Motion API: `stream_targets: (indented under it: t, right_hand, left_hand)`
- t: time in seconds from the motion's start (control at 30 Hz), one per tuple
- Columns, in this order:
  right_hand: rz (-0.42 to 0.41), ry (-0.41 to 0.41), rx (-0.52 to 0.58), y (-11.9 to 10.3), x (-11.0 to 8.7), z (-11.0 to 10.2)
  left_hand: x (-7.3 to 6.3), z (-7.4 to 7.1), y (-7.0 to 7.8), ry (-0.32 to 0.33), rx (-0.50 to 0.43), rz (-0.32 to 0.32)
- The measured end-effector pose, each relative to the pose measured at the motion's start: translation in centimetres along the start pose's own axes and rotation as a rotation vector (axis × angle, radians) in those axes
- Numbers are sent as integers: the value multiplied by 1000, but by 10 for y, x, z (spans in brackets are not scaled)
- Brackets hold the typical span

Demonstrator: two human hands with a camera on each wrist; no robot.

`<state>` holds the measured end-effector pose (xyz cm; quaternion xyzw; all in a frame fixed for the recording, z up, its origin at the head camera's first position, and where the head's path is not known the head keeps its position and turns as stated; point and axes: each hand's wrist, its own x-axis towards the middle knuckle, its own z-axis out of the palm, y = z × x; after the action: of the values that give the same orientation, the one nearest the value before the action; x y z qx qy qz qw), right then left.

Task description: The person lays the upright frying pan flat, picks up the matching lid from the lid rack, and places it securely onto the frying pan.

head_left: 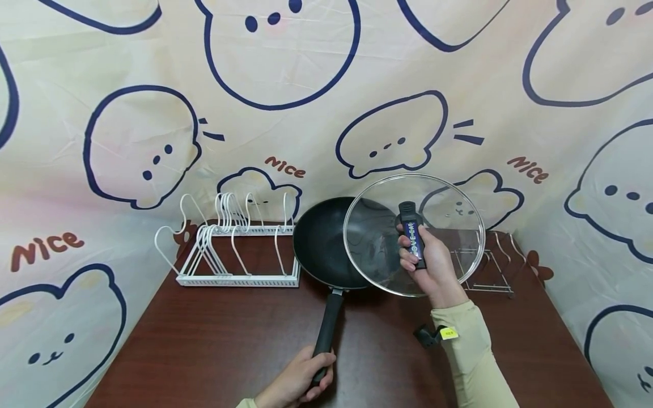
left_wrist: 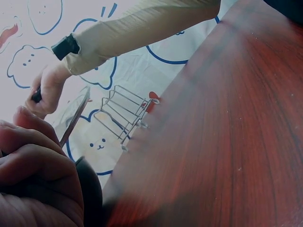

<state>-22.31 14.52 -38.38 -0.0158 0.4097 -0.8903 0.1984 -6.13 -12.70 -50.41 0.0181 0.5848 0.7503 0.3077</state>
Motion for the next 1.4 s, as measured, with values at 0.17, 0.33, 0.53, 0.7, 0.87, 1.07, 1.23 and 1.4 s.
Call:
stream_targets:
  t: [0.17,0.33,0.53,0.7,0.87,1.07,1.23,1.4]
  right_hand:
    - [13,-9,14,4,5,4]
    - [26,-7,12,8,7,6]
    - [45,-10,12,13,10,8]
    - [43,-7,10,16,13,8]
    - [46,-4,3,19,17,8]
    - [67,6,11,24,20,8]
    - [75,3,23,27,24,10]
    - [75,21,20,31,27,14]
  left_hand:
    - [-1,-1,1,0,-12,-1]
    - [-1,-2,1,-6,-14,0]
    - [0,-2,0,-20,-15,5]
    - [0,-2,-1,-21,-11,10]
    - [0,-3,-2,-17,2,11]
    - [0,-3,-2,-5,20,20]
    - [0,-2,-2,-3,24,24]
    - [0,-2,-2,-4,3,22]
